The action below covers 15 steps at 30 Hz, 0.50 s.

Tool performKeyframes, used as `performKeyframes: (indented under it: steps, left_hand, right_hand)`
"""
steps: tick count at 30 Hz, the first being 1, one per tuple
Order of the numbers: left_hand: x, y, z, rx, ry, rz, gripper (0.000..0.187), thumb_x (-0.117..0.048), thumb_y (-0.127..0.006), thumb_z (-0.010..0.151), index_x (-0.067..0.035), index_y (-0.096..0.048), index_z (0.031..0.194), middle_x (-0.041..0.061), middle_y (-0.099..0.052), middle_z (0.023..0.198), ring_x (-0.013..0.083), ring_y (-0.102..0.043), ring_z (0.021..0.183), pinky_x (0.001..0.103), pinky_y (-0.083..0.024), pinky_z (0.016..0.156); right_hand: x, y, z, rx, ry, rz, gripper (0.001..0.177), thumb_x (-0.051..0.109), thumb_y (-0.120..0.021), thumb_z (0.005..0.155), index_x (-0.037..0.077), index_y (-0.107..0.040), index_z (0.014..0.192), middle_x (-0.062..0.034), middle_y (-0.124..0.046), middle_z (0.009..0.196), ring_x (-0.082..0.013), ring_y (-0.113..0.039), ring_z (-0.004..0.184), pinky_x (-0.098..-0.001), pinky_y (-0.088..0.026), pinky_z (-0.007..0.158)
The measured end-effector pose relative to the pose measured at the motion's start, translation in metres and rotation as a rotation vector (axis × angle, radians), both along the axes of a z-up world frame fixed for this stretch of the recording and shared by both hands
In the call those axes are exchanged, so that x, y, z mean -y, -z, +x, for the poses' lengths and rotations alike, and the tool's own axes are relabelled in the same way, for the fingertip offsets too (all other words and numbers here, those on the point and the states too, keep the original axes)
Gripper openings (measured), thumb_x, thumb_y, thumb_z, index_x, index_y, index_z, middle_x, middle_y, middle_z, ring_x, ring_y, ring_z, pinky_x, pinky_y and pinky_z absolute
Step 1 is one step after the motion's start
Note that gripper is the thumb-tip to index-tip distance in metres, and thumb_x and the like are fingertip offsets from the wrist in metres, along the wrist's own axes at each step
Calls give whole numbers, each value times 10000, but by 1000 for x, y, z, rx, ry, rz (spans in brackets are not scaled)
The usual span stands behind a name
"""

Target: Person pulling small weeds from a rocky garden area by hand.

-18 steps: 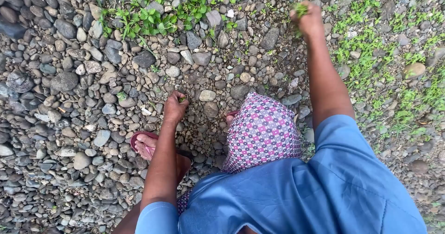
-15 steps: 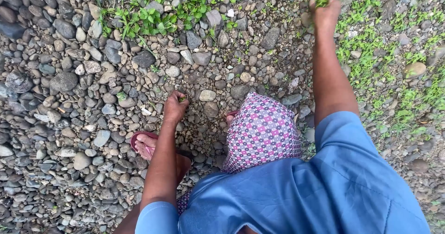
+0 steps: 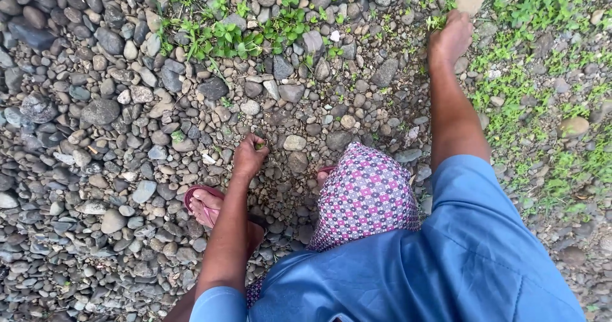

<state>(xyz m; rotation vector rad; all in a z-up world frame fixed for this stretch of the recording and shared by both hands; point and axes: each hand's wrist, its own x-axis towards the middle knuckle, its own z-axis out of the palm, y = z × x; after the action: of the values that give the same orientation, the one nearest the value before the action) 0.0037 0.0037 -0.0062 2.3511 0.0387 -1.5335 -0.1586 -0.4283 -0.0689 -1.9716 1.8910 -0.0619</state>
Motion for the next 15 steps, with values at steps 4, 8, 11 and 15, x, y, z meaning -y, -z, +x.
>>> performKeyframes:
  steps: [4, 8, 11, 15]
  left_hand:
    - [-3, 6, 0, -17, -18, 26, 145, -112, -606, 847, -187, -490, 890, 10, -595, 1061, 123, -565, 742, 304, -532, 659]
    - [-4, 6, 0, -20, -18, 6, 136, -105, -604, 852, -173, -493, 891, 20, -597, 1051, 129, -573, 774, 304, -538, 688]
    - [-1, 6, 1, -23, -21, 15, 137, -103, -605, 853, -180, -494, 878, 11, -593, 1056, 127, -573, 802, 303, -539, 712]
    - [-1, 6, 0, -11, -35, 23, 154, -86, -607, 850, -187, -491, 857, 4, -583, 984, 112, -557, 756, 290, -531, 666]
  right_hand:
    - [11, 12, -8, 21, -2, 3, 518, -249, -393, 548, 181, -574, 771, 51, -516, 902, -108, -488, 861, -311, -487, 873]
    - [24, 4, -15, 920, 520, 225, 209, -118, -429, 805, 72, -517, 793, -105, -587, 1013, -161, -666, 677, -187, -503, 499]
    - [32, 6, -17, 601, 196, 239, 232, -60, -417, 894, 129, -530, 821, -2, -540, 879, -57, -527, 696, -148, -580, 626]
    - [-14, -42, 17, 394, -255, 46, 408, -260, -359, 761, 42, -556, 954, -120, -542, 1035, -104, -604, 596, -107, -570, 373]
